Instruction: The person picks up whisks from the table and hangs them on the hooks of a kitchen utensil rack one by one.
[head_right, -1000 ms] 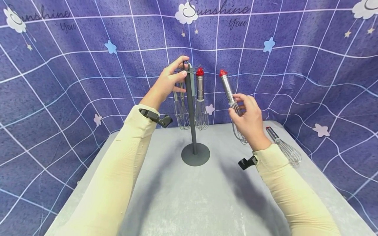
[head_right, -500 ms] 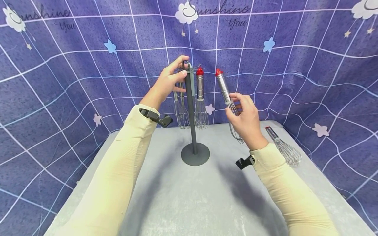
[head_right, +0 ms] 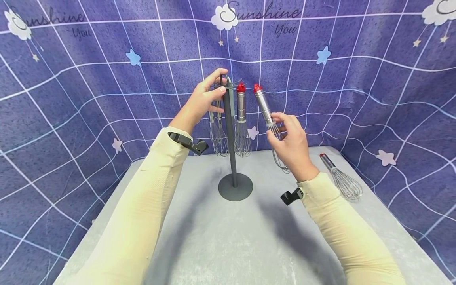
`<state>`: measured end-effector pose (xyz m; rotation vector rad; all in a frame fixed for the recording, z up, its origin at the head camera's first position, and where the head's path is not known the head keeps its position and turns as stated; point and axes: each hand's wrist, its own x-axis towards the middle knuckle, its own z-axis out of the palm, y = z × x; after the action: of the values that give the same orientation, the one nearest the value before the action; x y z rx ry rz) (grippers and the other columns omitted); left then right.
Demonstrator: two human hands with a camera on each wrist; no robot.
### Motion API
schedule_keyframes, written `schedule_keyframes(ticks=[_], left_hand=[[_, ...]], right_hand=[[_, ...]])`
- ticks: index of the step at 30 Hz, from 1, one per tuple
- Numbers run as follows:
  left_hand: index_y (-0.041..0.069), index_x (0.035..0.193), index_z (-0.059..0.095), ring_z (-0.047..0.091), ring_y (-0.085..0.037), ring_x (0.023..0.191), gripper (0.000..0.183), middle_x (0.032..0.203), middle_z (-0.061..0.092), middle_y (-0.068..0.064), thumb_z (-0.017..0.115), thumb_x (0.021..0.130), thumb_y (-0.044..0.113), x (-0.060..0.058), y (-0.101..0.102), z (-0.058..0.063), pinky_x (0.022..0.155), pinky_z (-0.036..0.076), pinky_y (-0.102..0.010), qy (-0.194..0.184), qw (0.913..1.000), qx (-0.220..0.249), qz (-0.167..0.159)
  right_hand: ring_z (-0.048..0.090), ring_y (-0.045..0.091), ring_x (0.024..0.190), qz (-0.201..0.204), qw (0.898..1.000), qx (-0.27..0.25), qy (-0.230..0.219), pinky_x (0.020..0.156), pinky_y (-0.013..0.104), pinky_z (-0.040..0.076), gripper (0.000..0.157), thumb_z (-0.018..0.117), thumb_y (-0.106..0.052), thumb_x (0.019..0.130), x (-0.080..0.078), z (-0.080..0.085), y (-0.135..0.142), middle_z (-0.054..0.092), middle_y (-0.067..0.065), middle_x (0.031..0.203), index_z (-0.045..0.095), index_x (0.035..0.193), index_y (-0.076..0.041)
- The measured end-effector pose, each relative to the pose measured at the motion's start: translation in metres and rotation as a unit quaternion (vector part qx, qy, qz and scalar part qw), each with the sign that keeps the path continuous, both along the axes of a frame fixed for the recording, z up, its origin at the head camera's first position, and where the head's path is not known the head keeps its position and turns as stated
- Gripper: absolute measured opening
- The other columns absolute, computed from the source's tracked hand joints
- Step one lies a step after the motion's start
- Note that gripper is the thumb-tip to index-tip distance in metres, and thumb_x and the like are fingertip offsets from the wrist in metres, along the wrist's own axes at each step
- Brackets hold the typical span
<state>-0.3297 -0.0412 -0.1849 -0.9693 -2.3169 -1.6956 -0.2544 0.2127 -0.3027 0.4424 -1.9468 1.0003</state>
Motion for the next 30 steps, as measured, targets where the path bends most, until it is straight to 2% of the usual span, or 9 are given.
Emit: schedule_keyframes(ticks=[11,30], left_hand=[[0.027,0.151,0.043,0.057,-0.035,0.127,0.048,0.144,0.041,-0.005,0.054,0.105,0.019,-0.002,0.0,-0.002,0.08,0.059,-0.051,0.004,1.0,0.004,-0.003],[0.027,0.151,0.044,0.058,-0.034,0.126,0.048,0.147,0.042,-0.006,0.053,0.105,0.017,-0.001,0.001,-0.001,0.081,0.059,-0.051,0.002,1.0,0.007,0.004]], right_hand=[[0.067,0.02,0.089,0.016,1.0,0.001,-0.007,0.077,0.012,0.049,0.045,0.077,-0.002,0.084,0.001,0.0,-0.007,0.065,0.009,0.113,0.066,0.127,-0.009],[0.066,0.022,0.085,0.033,0.999,0.007,0.022,0.074,0.015,0.05,0.046,0.078,0.0,0.081,-0.001,-0.001,-0.018,0.065,0.013,0.111,0.066,0.125,-0.006]])
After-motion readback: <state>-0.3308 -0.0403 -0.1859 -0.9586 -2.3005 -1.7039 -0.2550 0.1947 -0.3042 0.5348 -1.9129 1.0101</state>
